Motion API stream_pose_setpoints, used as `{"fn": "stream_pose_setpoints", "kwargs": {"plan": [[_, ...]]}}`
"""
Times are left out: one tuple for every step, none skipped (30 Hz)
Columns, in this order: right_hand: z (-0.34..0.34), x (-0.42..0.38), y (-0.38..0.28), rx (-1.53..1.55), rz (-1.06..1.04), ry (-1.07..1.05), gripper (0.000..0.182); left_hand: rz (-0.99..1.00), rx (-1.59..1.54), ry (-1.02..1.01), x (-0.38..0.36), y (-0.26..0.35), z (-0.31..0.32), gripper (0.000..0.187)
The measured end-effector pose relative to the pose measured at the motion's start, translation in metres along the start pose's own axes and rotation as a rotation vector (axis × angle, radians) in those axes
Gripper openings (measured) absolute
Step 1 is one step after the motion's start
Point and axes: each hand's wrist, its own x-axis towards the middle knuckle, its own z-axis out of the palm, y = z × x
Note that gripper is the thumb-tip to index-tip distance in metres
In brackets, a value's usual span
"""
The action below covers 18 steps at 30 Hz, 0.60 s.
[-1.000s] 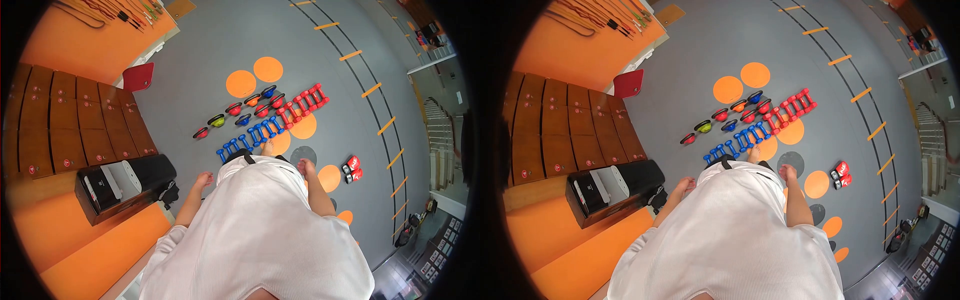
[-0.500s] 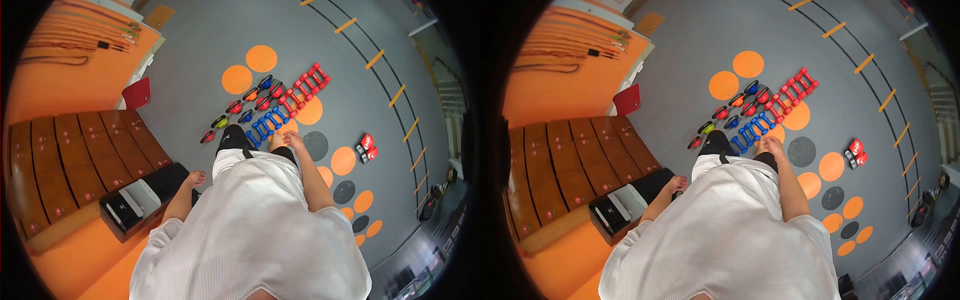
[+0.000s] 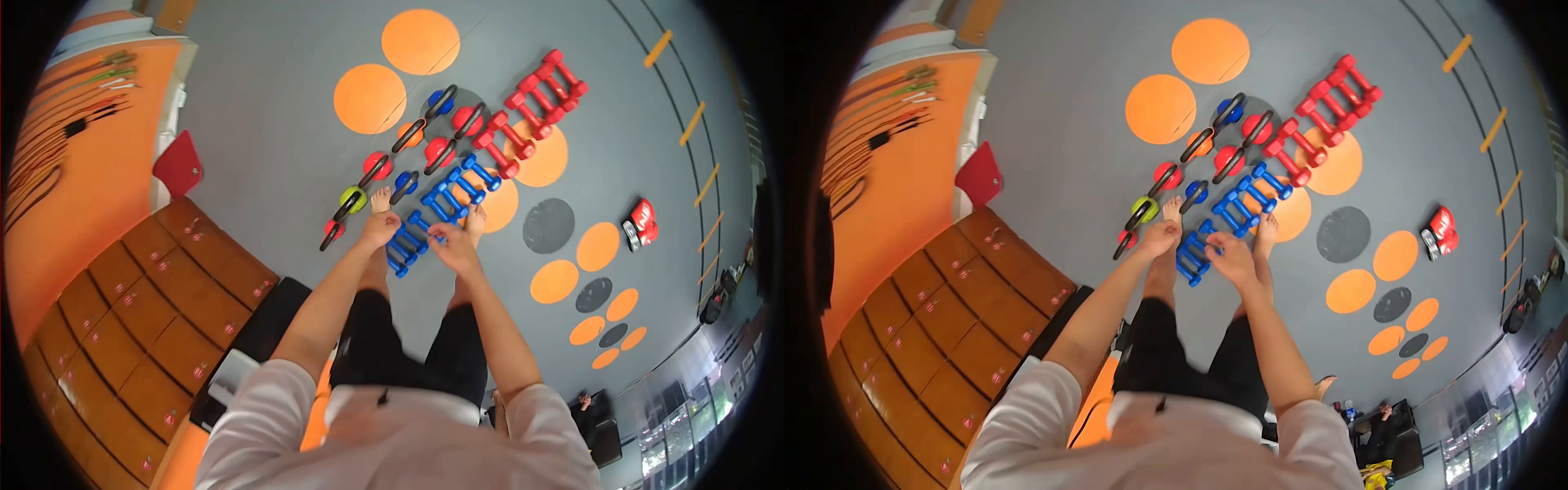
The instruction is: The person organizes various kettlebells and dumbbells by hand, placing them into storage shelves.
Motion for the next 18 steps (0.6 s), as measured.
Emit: {"fn": "stream_pose_setpoints", "kwargs": {"plan": [[0.033,0.067,0.061,-0.149,-0.092,-0.016,0.026,0.236,0.261,0.234,0.09,-0.062,0.03,0.021],[0.055,0.086,0.091,-0.287,-0.197,-0.029,0.031,0.274,0.331,0.292,0.122,-0.103,0.048,0.025],[0.069,0.106,0.106,-0.385,-0.191,-0.043,0.037,0.309,0.403,0.352,0.15,-0.135,0.064,0.031],[0.08,0.135,0.117,-0.481,-0.184,-0.065,0.043,0.122,0.273,0.243,0.161,-0.132,0.063,0.037],[0.096,0.156,0.136,-0.56,-0.207,-0.044,0.049,0.216,0.388,0.333,0.175,-0.146,0.071,0.041],[0.106,0.176,0.139,-0.759,-0.245,-0.034,0.049,0.317,0.502,0.425,0.184,-0.157,0.076,0.044],[0.116,0.198,0.154,-0.869,-0.283,-0.044,0.048,0.232,0.468,0.315,0.191,-0.149,0.073,0.042],[0.126,0.212,0.168,-0.98,-0.327,-0.056,0.047,0.147,0.43,0.209,0.193,-0.145,0.072,0.04],[0.132,0.223,0.174,-0.974,-0.313,-0.079,0.047,0.125,0.427,0.194,0.199,-0.154,0.075,0.04],[0.135,0.236,0.176,-1.064,-0.332,-0.129,0.042,0.119,0.379,0.159,0.207,-0.161,0.078,0.039],[0.14,0.242,0.178,-1.152,-0.355,-0.181,0.037,0.112,0.331,0.127,0.209,-0.164,0.08,0.039],[0.147,0.245,0.183,-1.15,-0.358,-0.184,0.037,0.109,0.331,0.129,0.209,-0.17,0.085,0.039],[0.152,0.25,0.187,-1.171,-0.304,-0.216,0.031,0.095,0.298,0.15,0.21,-0.174,0.089,0.037],[0.158,0.248,0.188,-1.19,-0.247,-0.251,0.026,0.079,0.264,0.167,0.204,-0.176,0.091,0.035],[0.159,0.241,0.192,-1.19,-0.271,-0.182,0.017,0.13,0.41,0.114,0.197,-0.171,0.09,0.031],[0.151,0.23,0.182,-1.172,-0.234,-0.241,0.015,0.058,0.409,0.05,0.182,-0.149,0.08,0.03],[0.142,0.207,0.168,-1.151,-0.186,-0.305,0.014,-0.017,0.406,-0.024,0.155,-0.125,0.071,0.029],[0.133,0.182,0.152,-1.105,-0.111,-0.363,0.014,0.052,0.452,-0.09,0.128,-0.112,0.061,0.028]]}}
